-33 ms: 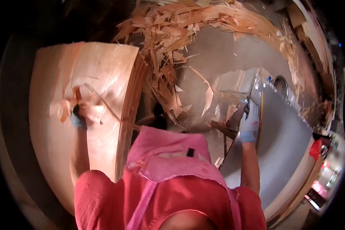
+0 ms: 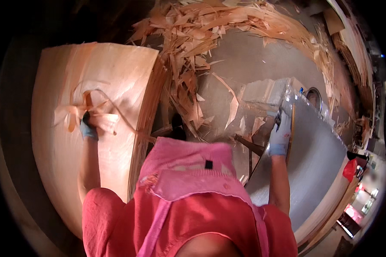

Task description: The person removes white tape strips from a large curved wooden panel, then peels thin wood veneer sheets from the panel and stacks them. The person also gathers and moves wood shavings and scraps on the floor.

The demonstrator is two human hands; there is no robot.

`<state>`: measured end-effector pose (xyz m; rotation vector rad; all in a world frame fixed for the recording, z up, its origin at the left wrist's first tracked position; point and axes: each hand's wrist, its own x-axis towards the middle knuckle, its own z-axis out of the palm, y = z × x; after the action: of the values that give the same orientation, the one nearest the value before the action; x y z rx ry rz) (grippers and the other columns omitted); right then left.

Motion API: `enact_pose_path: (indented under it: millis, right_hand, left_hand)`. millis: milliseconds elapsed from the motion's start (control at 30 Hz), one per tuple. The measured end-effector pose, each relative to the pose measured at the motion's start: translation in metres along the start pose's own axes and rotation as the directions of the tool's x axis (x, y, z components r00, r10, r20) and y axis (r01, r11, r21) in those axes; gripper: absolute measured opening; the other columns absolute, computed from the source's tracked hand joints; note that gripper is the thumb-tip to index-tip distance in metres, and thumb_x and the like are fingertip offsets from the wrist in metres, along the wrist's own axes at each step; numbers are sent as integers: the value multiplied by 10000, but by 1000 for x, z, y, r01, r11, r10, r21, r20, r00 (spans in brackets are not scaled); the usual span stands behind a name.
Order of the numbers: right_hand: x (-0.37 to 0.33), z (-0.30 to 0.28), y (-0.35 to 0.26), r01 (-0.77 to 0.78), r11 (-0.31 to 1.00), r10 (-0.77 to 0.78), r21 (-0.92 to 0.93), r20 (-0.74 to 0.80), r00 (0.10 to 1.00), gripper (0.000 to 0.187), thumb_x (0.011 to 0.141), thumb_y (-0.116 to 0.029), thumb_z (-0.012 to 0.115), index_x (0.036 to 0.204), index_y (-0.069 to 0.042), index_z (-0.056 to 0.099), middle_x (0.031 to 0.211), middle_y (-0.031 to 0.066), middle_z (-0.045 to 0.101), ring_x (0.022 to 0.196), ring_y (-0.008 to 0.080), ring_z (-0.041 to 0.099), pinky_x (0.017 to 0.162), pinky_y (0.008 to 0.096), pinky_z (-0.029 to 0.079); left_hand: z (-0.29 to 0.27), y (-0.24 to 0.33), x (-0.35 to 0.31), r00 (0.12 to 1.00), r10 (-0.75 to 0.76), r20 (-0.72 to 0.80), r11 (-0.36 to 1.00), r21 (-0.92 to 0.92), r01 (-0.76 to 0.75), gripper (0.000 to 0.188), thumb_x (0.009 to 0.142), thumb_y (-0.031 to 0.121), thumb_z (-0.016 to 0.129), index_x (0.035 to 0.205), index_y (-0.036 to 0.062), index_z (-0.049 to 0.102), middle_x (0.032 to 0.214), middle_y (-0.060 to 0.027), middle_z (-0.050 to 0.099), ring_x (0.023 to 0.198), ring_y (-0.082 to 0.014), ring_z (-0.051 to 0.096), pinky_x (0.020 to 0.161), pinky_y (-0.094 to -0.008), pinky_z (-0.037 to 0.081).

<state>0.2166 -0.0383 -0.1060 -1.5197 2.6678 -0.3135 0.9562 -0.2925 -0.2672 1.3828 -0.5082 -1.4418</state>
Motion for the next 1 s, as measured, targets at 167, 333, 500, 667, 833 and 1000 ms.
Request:
enact_pose_path:
  millis: [167,333,500,667,833,1000]
  right_hand:
    - [8,20,25,27,940,-36,-340,-21,999,594,743,-56,619,1312,-138,470,1337,133,441,1226,371,404,1028,491,332]
    - [6,46,46,-7,949,-14,-314,-66,998,612,756,-82,625,1335,-179,453,1402,132,395,1249,378,380,1040,521,303]
    - [5,46,53,19,943,-26,-333,-16,1000,610,777,-112,620,1355,-183,437,1430,131,365,1266,384,358,1051,516,297]
    - [3,47,64,26,943,-39,-331,-34,999,583,788,-128,619,1345,-176,451,1422,146,367,1261,396,356,1054,511,296]
    - [9,49,49,67,940,-94,-335,-65,993,571,780,-168,643,1329,-181,486,1400,161,394,1257,407,358,1034,527,300]
    - [1,35,44,50,947,-78,-319,-74,994,592,745,-53,554,1322,-179,506,1382,193,415,1239,434,357,1032,537,296]
  left_hand:
    - [25,12,-29,997,-35,-68,998,-54,31,460,830,105,631,1271,76,504,1116,-67,601,1010,-206,587,882,-332,487]
    - [24,-9,-69,984,101,-150,994,-23,-106,513,829,96,622,1315,62,458,1135,-65,591,1012,-202,584,891,-335,484]
    - [33,-21,-113,964,167,-205,982,-48,-180,466,811,67,637,1256,74,501,1136,-41,578,1000,-188,583,858,-330,490]
    - [16,-45,-133,955,124,-269,979,-126,-163,505,839,90,628,1311,43,455,1176,-75,569,1058,-224,573,904,-341,477]
    - [-1,-69,-124,953,55,-298,992,-93,-86,494,830,122,643,1292,71,479,1151,-64,578,1046,-221,576,884,-343,488]
    - [82,-32,-93,962,-77,-261,993,70,98,506,818,138,652,1293,105,480,1144,-64,583,1039,-221,581,855,-362,509]
